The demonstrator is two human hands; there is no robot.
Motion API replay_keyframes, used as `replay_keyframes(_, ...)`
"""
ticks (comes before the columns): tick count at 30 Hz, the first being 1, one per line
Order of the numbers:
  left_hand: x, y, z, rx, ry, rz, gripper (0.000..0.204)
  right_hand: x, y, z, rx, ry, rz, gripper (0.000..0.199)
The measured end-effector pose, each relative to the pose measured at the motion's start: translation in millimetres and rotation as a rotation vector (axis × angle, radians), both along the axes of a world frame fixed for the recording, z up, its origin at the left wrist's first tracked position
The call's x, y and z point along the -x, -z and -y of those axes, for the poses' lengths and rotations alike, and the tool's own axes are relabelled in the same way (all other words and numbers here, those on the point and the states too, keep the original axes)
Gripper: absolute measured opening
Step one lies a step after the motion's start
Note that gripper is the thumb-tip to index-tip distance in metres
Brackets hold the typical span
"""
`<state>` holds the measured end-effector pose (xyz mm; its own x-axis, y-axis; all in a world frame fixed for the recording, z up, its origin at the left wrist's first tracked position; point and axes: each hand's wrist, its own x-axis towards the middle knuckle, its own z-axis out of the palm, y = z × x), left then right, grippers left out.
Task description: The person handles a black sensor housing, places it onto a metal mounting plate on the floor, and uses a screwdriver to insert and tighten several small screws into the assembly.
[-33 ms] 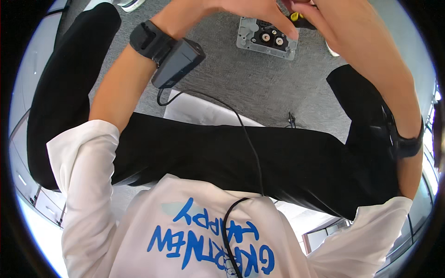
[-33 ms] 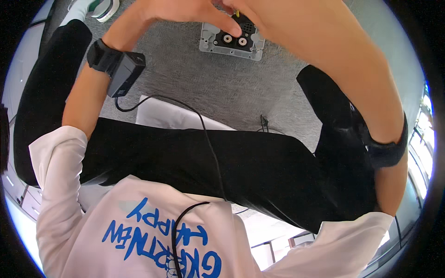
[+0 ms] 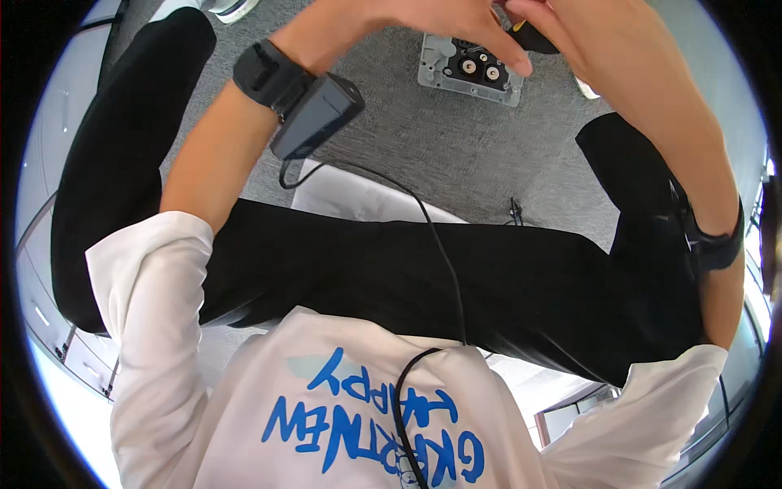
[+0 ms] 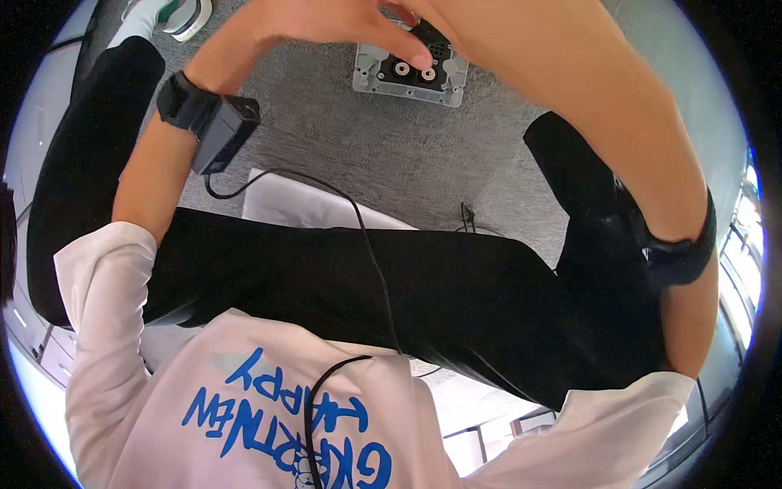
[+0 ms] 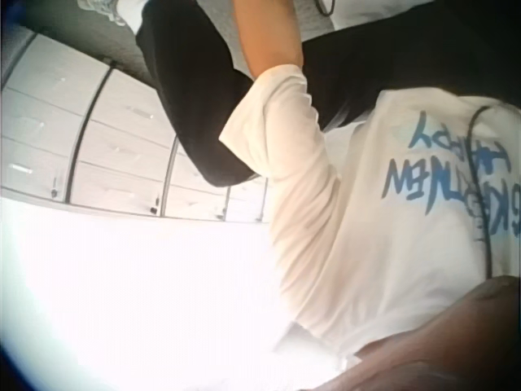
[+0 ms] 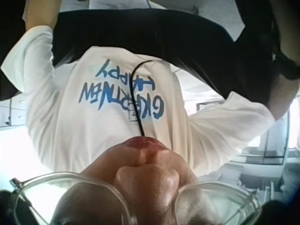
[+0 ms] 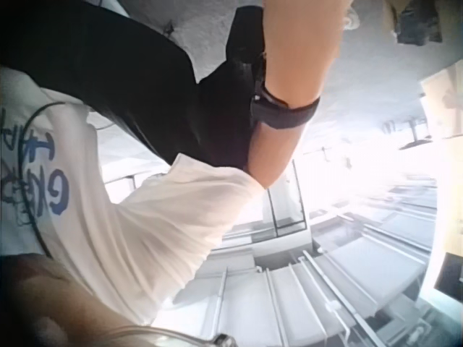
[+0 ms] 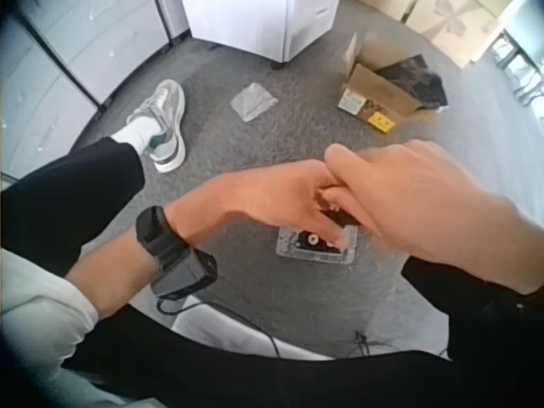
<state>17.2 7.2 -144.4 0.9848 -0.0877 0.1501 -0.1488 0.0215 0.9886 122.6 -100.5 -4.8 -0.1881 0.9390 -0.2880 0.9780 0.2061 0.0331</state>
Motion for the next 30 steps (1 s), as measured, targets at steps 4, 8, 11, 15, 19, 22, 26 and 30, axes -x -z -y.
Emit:
replay_keyframes(4,-6,10,3,-0.065,-0.163,0.0,0.03,-20,3,0,0.256,0.085,0.025,0.021)
replay_keyframes(8,-9,25,-11,0.185,-0.122,-0.043,0.045,0,12,22,-0.247,0.072,-0.139,0.023)
replay_keyframes(11,-10,32,-18,0.212,-0.01,-0.103,0.05,-15,13,19,-0.264,0.04,-0.173,0.025)
replay_keyframes(15,-6,4,-11,0.123,0.08,-0.195,0.045,-43,2,3,-0.001,-0.083,-0.163,0.024)
replay_keyframes(19,-11,3,-3,-0.035,0.016,-0.061,0.037,-37,-15,0,0.148,-0.089,0.045,0.022)
replay_keyframes(22,-10,1,-5,0.096,0.059,-0.208,0.039,-38,0,16,-0.063,-0.146,-0.194,0.023)
replay_keyframes(26,2,12,-14,0.217,0.108,-0.211,0.047,-55,6,5,0.101,-0.245,-0.382,0.032)
replay_keyframes(30,-4,3,-11,0.129,0.172,-0.206,0.051,-69,18,18,-0.105,-0.176,-0.377,0.024)
